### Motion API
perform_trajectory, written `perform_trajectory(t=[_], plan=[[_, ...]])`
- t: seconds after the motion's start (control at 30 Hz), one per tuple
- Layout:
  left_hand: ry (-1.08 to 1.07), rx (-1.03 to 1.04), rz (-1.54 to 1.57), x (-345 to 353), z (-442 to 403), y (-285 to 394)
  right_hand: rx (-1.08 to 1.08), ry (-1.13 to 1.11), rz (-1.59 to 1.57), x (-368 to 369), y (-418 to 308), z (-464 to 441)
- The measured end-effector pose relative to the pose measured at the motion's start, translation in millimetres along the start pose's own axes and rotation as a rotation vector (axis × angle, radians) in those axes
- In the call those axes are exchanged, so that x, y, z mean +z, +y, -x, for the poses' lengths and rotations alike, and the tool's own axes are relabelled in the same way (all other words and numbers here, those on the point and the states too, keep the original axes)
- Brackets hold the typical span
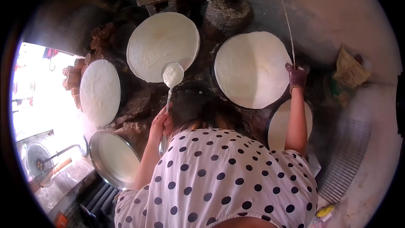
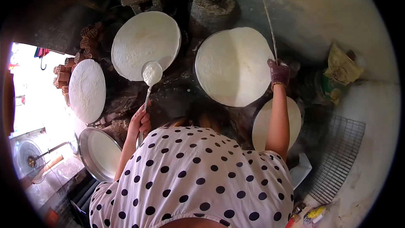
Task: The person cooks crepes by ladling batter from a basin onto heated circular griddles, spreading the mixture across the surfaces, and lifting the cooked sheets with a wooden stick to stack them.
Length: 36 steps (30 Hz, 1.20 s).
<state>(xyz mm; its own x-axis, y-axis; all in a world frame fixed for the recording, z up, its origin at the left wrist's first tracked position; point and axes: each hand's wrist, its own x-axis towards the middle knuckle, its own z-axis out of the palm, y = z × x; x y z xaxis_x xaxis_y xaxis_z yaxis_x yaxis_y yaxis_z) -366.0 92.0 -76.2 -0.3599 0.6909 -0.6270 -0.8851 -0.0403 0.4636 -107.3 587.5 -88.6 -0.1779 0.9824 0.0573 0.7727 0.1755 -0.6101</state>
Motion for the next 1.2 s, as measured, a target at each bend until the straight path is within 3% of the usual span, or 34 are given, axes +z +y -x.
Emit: perform_trajectory(t=[0.07, 0.2, 0.27, 0.33, 0.43, 0.5, 0.53, 0.57, 0.6, 0.7, 0.83, 0.9, 1.0, 1.1, 1.2], plan=[[-0.011, -0.019, 0.007, -2, -2, 4, -0.15, 0.019, -0.043, -16, -26, 11], [-0.016, -0.031, -0.053, 2, 0, 0, -0.008, 0.075, -0.352, -70, -58, 21], [-0.039, -0.036, -0.091, 0, -3, 4, 0.41, -0.143, -0.275, -81, -15, 0], [-0.093, -0.033, -0.091, -6, -3, 3, 0.379, -0.159, -0.446, -47, 53, 14], [-0.109, -0.052, -0.119, -8, -4, 3, 0.581, -0.176, -0.545, 13, 95, 78], [-0.114, -0.048, -0.157, -5, 0, 4, 0.624, -0.037, -0.622, 40, 94, 136], [-0.131, -0.059, -0.176, -5, 1, 7, 0.666, -0.051, -0.722, 32, 86, 165], [-0.116, -0.078, -0.177, -6, 1, 11, 0.77, -0.077, -0.619, 22, 92, 189], [-0.106, -0.11, -0.185, -8, 1, 14, 0.805, -0.025, -0.807, 3, 92, 226], [-0.265, -0.186, -0.254, -20, -15, 9, 0.662, 0.132, -0.986, -82, 125, 349], [-0.421, -0.39, -0.201, -18, -7, 13, 0.68, 0.44, -0.578, -237, 163, 511], [-0.471, -0.441, -0.212, 12, 32, -24, 0.664, 0.508, -0.113, -341, 182, 581], [-0.559, -0.601, -0.188, 42, 62, -114, 0.584, 0.422, 0.71, -468, 242, 655], [-0.559, -0.706, -0.223, 69, 91, -204, 0.551, 0.299, 1.173, -516, 320, 684], [-0.541, -0.751, -0.267, 73, 130, -250, 0.599, 0.371, 1.395, -475, 374, 685]])
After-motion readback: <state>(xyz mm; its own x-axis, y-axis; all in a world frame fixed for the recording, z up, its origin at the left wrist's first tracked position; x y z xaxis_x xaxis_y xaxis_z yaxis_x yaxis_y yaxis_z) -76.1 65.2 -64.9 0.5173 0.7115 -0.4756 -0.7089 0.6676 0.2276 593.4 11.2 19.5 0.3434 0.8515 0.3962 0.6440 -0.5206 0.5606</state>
